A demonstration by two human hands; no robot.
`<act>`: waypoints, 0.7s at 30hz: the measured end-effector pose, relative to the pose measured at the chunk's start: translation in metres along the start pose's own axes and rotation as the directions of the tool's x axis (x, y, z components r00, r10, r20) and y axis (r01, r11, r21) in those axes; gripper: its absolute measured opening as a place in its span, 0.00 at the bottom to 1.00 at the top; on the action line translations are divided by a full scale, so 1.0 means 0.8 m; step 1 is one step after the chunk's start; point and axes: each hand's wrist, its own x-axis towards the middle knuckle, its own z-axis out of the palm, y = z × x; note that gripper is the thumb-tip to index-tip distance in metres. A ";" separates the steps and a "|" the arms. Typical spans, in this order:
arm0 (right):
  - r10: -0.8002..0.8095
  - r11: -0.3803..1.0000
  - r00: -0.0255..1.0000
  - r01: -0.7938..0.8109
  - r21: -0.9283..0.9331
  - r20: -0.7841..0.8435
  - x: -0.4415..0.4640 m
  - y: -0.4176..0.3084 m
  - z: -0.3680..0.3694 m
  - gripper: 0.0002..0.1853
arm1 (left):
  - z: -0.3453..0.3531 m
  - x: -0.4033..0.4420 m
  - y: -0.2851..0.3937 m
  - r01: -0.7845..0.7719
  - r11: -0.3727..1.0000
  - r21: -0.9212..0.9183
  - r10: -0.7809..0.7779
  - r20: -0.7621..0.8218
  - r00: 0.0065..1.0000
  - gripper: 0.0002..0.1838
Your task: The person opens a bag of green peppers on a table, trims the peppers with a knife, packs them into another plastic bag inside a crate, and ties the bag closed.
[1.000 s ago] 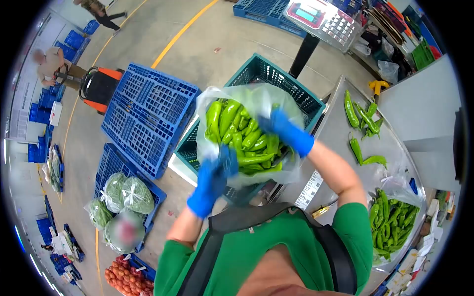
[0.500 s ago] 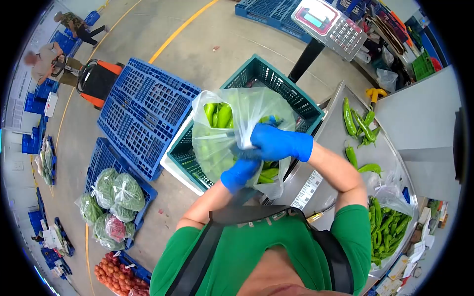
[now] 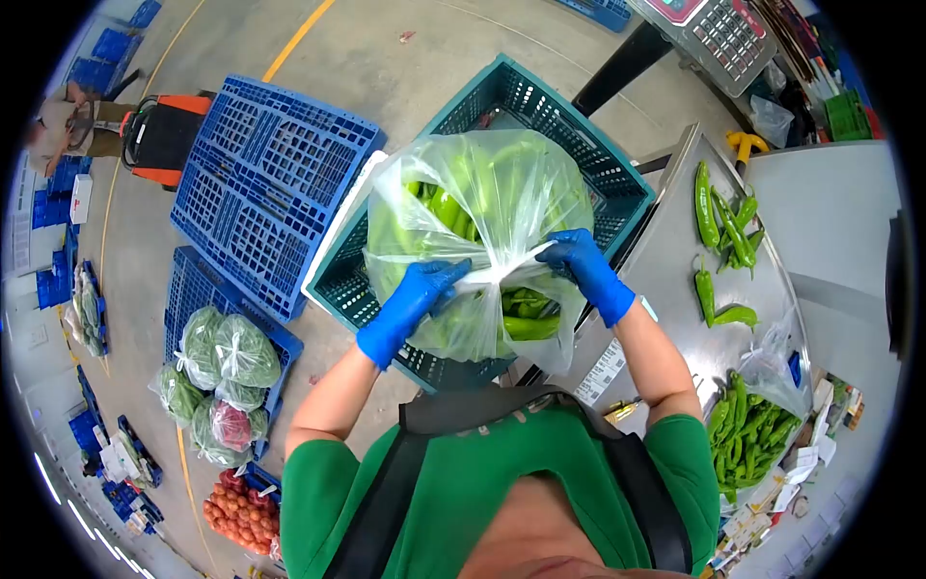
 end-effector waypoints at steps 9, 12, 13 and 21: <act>0.217 0.591 0.976 -0.161 0.790 0.037 -0.019 -0.068 0.047 0.19 | -0.029 -0.006 0.070 0.381 0.532 -0.756 -0.129 0.373 0.919 0.23; 0.230 0.505 0.959 -0.265 0.821 0.168 0.022 0.004 0.009 0.20 | -0.047 0.034 -0.007 0.254 0.366 -0.896 -0.231 0.177 0.957 0.24; 0.198 0.464 0.943 -0.329 0.822 0.266 0.026 0.018 0.010 0.21 | -0.055 0.031 -0.032 0.275 0.345 -0.897 -0.096 0.258 0.961 0.24; -0.190 0.953 0.972 0.149 0.265 0.139 -0.043 -0.078 0.075 0.16 | -0.014 -0.058 0.025 -0.183 0.749 -0.636 0.359 0.158 0.920 0.33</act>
